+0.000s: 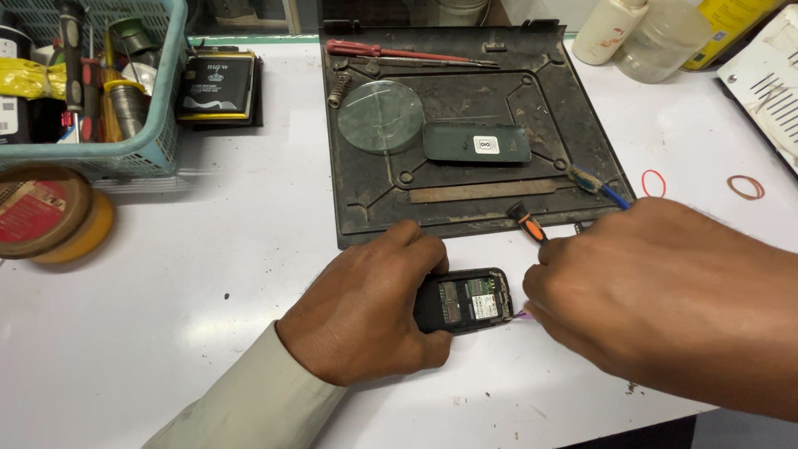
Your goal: The person cleans the interior of a mobile phone casing with a toothbrush, then inserts the motherboard and keypad, and snaps the casing together. The person uses a small screwdriver to tighten screws on the back of the phone.
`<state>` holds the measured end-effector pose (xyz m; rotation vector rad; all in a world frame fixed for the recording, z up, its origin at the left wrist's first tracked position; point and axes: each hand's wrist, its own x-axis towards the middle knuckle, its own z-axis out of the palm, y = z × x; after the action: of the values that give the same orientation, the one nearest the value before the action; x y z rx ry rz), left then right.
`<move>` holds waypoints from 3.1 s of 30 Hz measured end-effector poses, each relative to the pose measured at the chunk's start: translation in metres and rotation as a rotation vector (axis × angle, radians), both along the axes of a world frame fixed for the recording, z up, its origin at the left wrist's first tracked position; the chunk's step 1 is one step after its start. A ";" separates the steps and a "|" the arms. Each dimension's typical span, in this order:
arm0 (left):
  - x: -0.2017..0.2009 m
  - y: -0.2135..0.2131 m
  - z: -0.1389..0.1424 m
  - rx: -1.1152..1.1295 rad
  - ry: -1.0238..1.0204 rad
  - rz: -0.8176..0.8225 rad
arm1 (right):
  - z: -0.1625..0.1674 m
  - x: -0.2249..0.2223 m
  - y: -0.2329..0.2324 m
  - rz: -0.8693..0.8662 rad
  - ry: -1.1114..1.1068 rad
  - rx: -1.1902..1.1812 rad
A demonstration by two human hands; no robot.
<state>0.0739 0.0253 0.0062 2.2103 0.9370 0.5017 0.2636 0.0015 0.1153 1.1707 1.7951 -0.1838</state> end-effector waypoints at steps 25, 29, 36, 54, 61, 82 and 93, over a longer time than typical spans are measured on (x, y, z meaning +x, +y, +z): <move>0.000 0.000 0.000 -0.041 0.032 0.000 | -0.001 -0.002 -0.004 0.159 0.198 -0.054; 0.000 0.000 0.000 -0.021 0.007 -0.006 | -0.008 0.003 -0.002 0.182 0.197 -0.084; 0.000 0.000 -0.001 -0.039 0.022 -0.006 | -0.019 0.018 -0.003 0.229 0.200 -0.092; 0.001 0.001 -0.004 -0.032 0.029 -0.001 | -0.009 0.009 -0.011 0.380 0.580 0.121; -0.001 0.001 -0.004 -0.007 -0.014 0.000 | -0.024 0.010 -0.008 0.183 0.249 -0.034; 0.001 0.002 -0.008 0.022 -0.010 0.002 | 0.001 0.020 0.010 -0.101 0.270 0.158; 0.001 0.001 -0.009 -0.034 -0.004 0.003 | -0.066 0.067 0.099 -0.240 0.866 0.654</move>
<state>0.0752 0.0267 -0.0025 2.1769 0.9397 0.4884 0.3309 0.1002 0.0493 1.9770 2.5667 -0.2828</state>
